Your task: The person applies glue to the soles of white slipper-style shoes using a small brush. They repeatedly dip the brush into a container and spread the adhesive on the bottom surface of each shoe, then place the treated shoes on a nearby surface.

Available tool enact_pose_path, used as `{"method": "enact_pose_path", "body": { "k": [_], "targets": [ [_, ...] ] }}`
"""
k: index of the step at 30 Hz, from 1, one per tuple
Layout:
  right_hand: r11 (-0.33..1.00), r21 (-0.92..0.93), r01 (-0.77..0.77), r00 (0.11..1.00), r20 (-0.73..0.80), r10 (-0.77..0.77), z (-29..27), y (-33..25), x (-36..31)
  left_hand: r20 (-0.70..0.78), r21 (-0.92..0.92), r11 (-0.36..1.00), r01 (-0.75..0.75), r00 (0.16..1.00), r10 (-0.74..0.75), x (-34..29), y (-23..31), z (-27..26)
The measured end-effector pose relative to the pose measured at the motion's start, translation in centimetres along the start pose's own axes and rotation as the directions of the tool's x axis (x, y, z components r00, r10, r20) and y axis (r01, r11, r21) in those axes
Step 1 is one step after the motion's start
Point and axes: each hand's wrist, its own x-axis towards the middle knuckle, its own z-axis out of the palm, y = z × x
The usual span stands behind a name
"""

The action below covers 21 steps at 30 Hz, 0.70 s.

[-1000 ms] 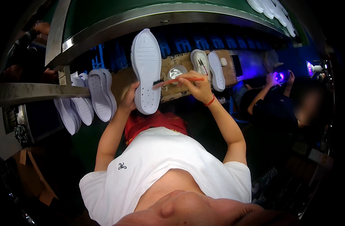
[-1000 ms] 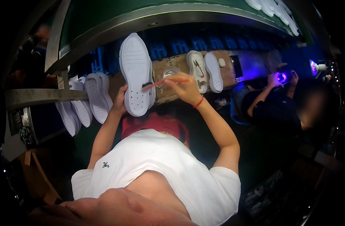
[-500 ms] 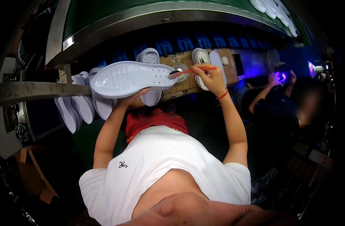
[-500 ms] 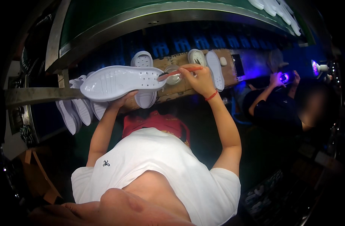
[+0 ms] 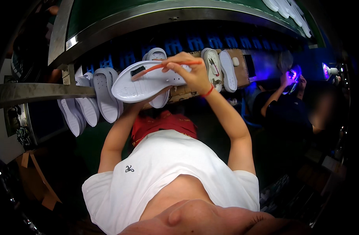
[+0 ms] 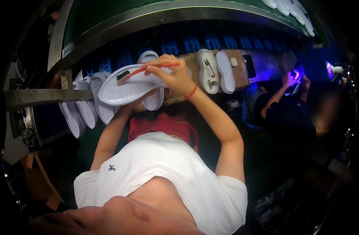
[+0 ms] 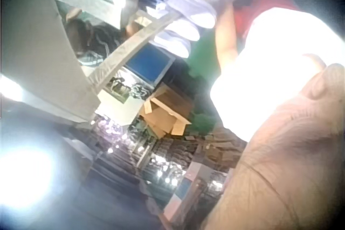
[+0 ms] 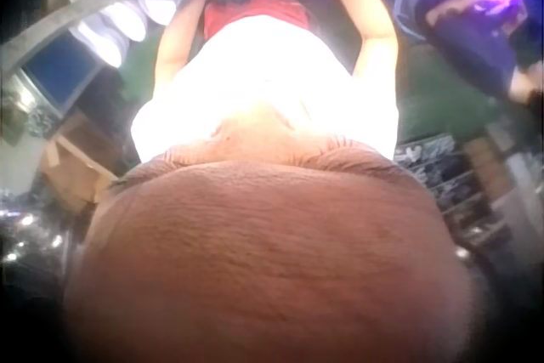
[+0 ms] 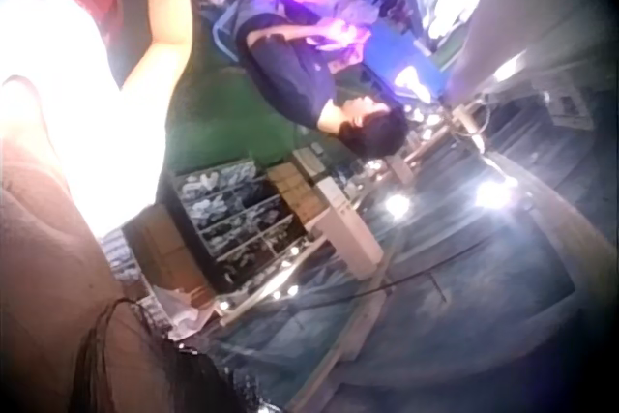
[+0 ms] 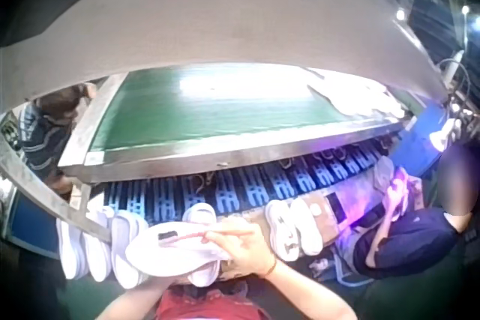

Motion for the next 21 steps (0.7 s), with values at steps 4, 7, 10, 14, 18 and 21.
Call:
{"method": "enact_pose_path", "body": {
  "k": [4,7,10,14,18,21],
  "targets": [
    [0.982,-0.15,-0.115,0.993,0.021,0.119,-5.3,3.1,0.0,0.109,0.732,0.637,-0.241,0.965,0.24,-0.3,0.5,-0.4],
    [0.942,-0.254,-0.221,0.975,-0.064,0.211,-8.7,3.7,-2.8,0.014,0.544,0.809,-0.224,0.966,0.259,-0.5,1.5,0.0],
    [0.906,-0.364,-0.218,0.976,-0.097,0.196,-10.1,3.3,-5.7,0.015,0.55,0.792,-0.266,0.951,0.309,-0.5,2.7,0.2],
    [0.884,-0.222,-0.411,0.902,-0.242,0.359,-8.6,1.6,-8.5,0.075,0.443,0.836,-0.325,0.942,0.327,-0.2,4.4,1.0],
    [0.841,0.222,-0.494,0.783,-0.308,0.541,-6.7,1.6,-9.8,0.152,0.228,0.909,-0.349,0.935,0.321,1.5,4.8,2.1],
    [0.824,0.367,-0.431,0.761,-0.343,0.551,-3.4,-0.6,-9.5,0.27,-0.225,0.97,-0.087,0.951,0.148,4.4,3.3,2.7]
  ]
}}
